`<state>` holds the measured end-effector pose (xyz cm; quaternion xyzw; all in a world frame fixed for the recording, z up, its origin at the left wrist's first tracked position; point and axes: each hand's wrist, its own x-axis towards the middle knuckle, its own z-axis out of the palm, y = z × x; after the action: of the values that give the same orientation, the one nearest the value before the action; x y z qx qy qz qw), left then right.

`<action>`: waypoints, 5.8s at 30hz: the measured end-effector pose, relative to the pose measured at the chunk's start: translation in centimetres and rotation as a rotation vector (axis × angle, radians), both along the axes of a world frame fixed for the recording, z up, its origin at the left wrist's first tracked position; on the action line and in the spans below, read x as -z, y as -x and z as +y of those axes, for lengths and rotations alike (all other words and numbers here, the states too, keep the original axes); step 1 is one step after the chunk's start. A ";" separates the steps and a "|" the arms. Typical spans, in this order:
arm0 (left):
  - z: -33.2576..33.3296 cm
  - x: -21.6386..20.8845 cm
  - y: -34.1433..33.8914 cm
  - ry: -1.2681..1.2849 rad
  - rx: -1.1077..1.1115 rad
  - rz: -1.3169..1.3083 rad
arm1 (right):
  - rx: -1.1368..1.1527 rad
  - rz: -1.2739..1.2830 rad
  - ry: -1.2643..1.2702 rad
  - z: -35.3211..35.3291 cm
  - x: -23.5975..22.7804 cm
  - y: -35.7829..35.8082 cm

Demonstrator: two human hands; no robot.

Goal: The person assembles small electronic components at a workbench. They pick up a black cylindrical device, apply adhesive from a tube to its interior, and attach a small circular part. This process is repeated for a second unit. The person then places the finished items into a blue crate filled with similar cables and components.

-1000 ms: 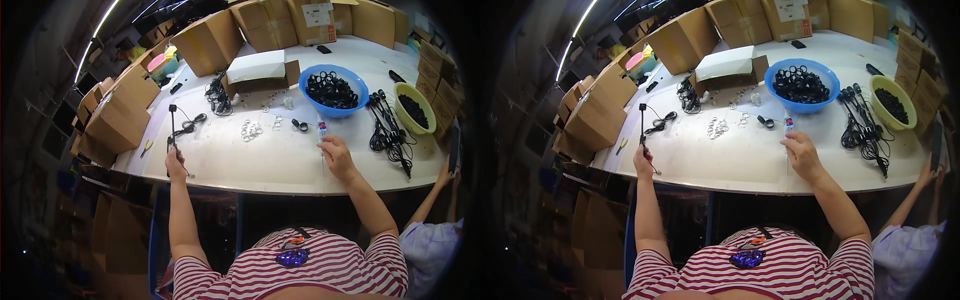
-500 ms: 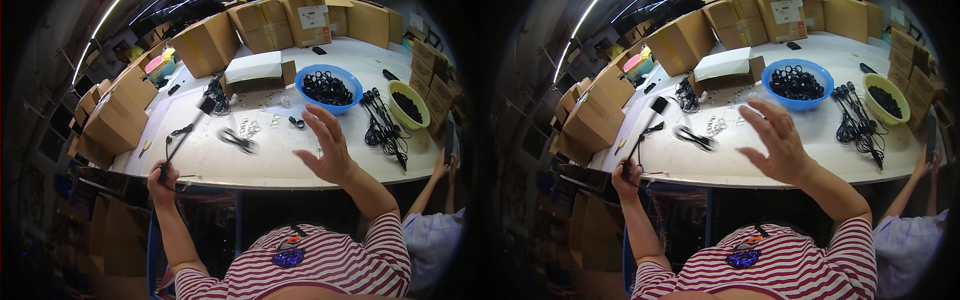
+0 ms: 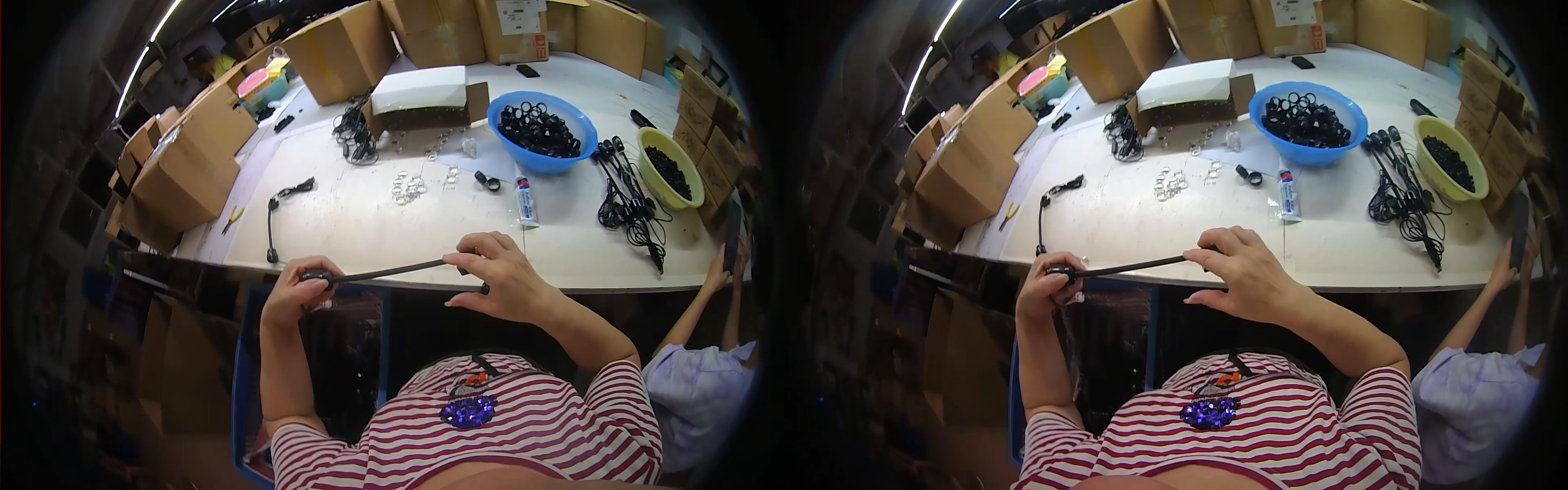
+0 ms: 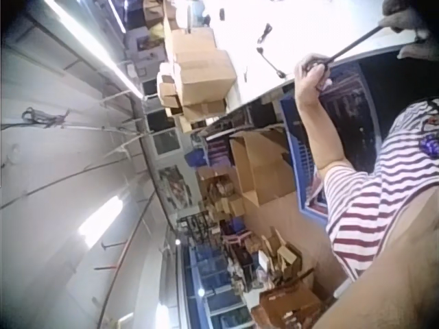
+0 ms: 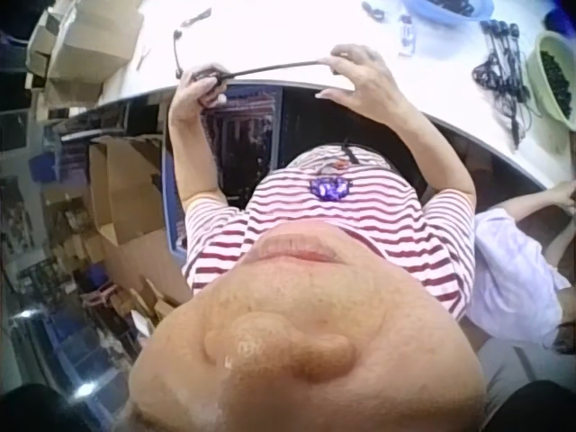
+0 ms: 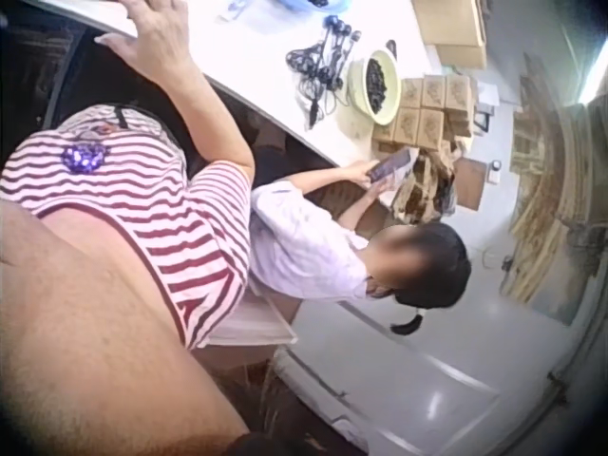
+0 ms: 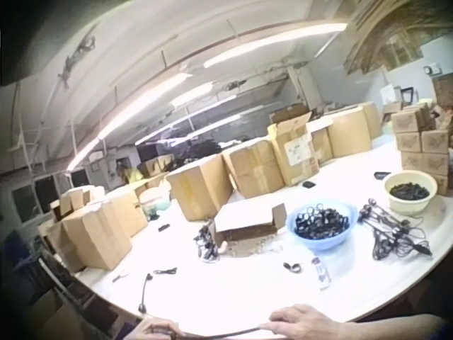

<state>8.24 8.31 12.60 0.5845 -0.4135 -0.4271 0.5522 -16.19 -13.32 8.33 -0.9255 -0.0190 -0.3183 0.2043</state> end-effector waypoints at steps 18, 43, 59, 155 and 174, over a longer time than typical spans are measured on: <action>-0.1 6.8 6.8 0.627 -0.671 -0.388 | -0.201 0.283 -1.322 4.5 6.9 -0.2; -6.9 14.2 9.2 0.523 -0.190 0.373 | 0.002 0.608 -0.440 2.0 22.7 3.0; -8.2 20.6 14.2 -0.053 0.028 0.248 | 0.238 0.241 -0.531 1.9 10.0 -1.2; -7.7 20.0 13.3 -0.102 -0.118 0.587 | 0.147 -0.132 -0.357 3.5 16.1 3.5; -7.1 23.4 15.3 0.106 0.060 0.213 | 0.118 0.022 -1.348 3.2 14.7 2.4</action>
<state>-7.04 1.22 -10.76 0.4933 -0.3920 -0.4806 0.6099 -18.58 -10.11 -6.35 -0.5984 0.2364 -0.2618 0.7193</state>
